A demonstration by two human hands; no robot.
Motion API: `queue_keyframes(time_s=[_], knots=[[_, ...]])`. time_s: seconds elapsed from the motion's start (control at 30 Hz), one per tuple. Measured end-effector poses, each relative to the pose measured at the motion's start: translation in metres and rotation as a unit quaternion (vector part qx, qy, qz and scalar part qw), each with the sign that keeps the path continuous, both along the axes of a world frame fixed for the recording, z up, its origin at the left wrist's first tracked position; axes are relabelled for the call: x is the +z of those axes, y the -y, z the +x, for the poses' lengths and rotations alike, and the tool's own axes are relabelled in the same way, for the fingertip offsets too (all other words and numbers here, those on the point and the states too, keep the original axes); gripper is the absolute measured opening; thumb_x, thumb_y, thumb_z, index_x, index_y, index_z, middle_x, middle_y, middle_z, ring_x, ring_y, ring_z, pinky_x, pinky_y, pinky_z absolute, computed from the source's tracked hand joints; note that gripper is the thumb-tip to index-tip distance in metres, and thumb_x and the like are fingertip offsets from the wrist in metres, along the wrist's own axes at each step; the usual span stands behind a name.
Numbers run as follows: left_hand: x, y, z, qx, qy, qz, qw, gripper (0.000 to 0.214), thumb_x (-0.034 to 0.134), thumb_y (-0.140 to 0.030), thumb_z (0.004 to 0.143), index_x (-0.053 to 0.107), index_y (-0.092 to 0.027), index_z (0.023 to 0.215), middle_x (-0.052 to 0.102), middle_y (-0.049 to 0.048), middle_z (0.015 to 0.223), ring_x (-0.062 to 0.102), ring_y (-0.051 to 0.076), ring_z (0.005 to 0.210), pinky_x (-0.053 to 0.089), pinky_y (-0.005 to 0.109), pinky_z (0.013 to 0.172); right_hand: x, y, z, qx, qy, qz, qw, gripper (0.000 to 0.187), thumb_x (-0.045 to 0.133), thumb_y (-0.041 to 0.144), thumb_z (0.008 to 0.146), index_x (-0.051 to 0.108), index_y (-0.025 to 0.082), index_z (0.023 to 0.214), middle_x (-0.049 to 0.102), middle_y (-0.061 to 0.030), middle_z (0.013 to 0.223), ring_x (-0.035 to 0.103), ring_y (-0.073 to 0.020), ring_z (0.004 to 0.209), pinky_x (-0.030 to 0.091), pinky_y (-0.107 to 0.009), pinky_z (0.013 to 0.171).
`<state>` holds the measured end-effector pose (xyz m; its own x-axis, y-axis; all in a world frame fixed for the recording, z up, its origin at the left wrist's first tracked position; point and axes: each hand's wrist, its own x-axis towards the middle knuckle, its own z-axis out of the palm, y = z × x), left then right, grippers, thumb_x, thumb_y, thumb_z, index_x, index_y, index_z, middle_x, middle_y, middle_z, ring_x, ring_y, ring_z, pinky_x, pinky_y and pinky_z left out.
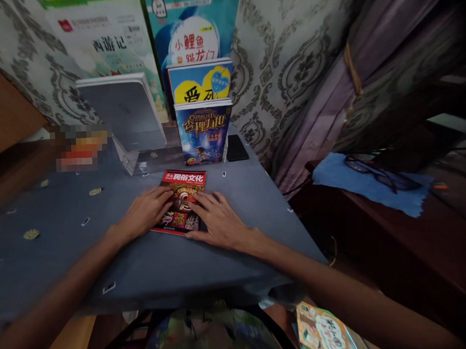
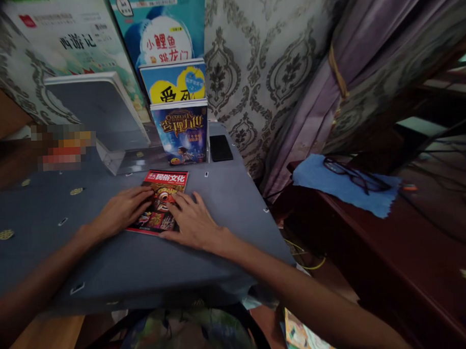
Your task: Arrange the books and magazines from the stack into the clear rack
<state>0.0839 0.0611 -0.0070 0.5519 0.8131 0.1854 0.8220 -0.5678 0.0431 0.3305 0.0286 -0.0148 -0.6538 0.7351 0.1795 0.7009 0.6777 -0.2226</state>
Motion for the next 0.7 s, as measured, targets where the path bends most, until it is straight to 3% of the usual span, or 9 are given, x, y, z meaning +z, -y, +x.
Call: queue_keyframes(time_s=[0.13,0.27,0.43,0.7], knots=[[-0.010,-0.035,-0.005,0.031,0.027,-0.006,0.999,0.046,0.037,-0.040,0.101,0.054,-0.015,0.136,0.057,0.0143,0.144,0.055,0.026,0.130,0.044,0.045,0.111,0.003,-0.019,-0.002,-0.016,-0.008,-0.022,1.000,0.071,0.052,0.064,0.093,0.049,0.015,0.144,0.044,-0.0195,0.154,0.040,-0.0331,0.142,0.029,-0.058,0.116],[-0.016,-0.058,-0.004,0.029,0.042,-0.014,0.999,0.051,0.037,-0.042,0.101,0.052,-0.010,0.138,0.050,0.0175,0.150,0.047,0.026,0.139,0.036,0.044,0.117,0.000,-0.048,-0.006,-0.076,-0.006,-0.018,0.997,0.066,0.048,0.060,0.097,0.050,0.013,0.142,0.043,-0.0208,0.155,0.037,-0.0334,0.145,0.029,-0.056,0.116],[-0.018,-0.065,-0.002,0.040,0.062,-0.017,0.997,0.054,0.035,-0.045,0.101,0.052,-0.011,0.140,0.050,0.0179,0.150,0.047,0.027,0.140,0.035,0.047,0.117,-0.008,-0.074,-0.003,-0.105,-0.013,-0.010,0.994,0.068,0.048,0.061,0.096,0.050,0.010,0.142,0.044,-0.0216,0.154,0.040,-0.0334,0.143,0.028,-0.053,0.117],[-0.030,-0.065,-0.004,0.049,0.105,-0.004,0.993,0.050,0.039,-0.043,0.100,0.055,-0.014,0.138,0.053,0.0149,0.149,0.048,0.025,0.139,0.037,0.047,0.116,-0.013,-0.074,0.001,-0.092,-0.025,-0.022,0.995,0.076,0.045,0.067,0.094,0.042,0.014,0.149,0.041,-0.0216,0.156,0.037,-0.0350,0.146,0.026,-0.060,0.118]])
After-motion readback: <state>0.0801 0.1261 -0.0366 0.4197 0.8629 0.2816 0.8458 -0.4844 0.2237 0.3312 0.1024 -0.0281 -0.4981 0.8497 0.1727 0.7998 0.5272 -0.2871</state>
